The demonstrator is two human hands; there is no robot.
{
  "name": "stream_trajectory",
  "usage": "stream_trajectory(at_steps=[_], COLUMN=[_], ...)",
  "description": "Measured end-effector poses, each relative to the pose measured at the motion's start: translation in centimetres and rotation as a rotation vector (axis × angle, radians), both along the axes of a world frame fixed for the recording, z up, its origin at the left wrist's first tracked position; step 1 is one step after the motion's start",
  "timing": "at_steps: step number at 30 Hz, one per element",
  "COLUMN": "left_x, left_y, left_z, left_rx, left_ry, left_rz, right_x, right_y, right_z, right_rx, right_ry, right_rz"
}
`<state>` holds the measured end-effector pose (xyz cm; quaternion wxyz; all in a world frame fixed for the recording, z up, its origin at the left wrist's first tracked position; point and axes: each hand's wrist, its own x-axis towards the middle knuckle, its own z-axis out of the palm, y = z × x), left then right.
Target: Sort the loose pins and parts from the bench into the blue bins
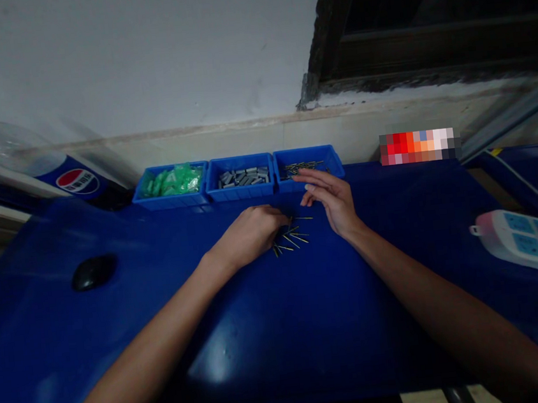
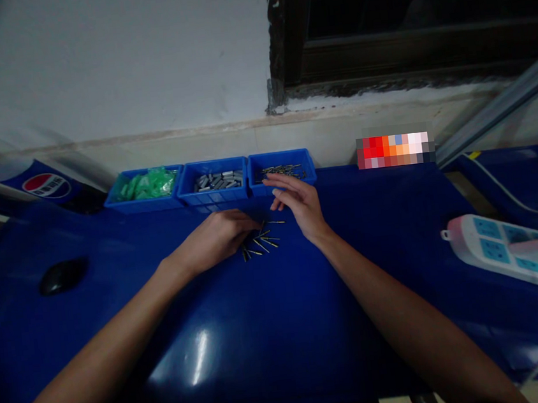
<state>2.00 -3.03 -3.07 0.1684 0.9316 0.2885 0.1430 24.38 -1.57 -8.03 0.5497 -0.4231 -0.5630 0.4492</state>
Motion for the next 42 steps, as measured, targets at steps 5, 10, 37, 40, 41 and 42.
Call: stream_trajectory(at_steps=[5,10,37,40,41,42], left_x=[0.0,-0.1,0.4,0.5,0.6,0.6], left_y=[0.2,0.4,0.4,0.5,0.5,0.6], left_z=[0.2,0.6,0.7,0.2,0.1,0.0], left_rx=[-0.002,-0.033,-0.288,-0.317,-0.329,-0.339], left_ry=[-0.088,-0.176,-0.594,-0.623,-0.626,-0.619], left_rz=[0.056,0.084,0.435,0.450,0.452,0.453], right_x=[0.0,-0.1,-0.3,-0.4,-0.4,-0.4], right_y=[0.0,-0.1,-0.2,-0.2,-0.2,-0.2], right_z=[0.1,0.3,0.3,0.3,0.3,0.3], right_rx=[-0.007,-0.008,-0.042,-0.053,-0.057,-0.061], right_ry=[0.013,0.025,0.019,0.028,0.029,0.029], right_rz=[0.018,0.036,0.202,0.204,0.206,0.206])
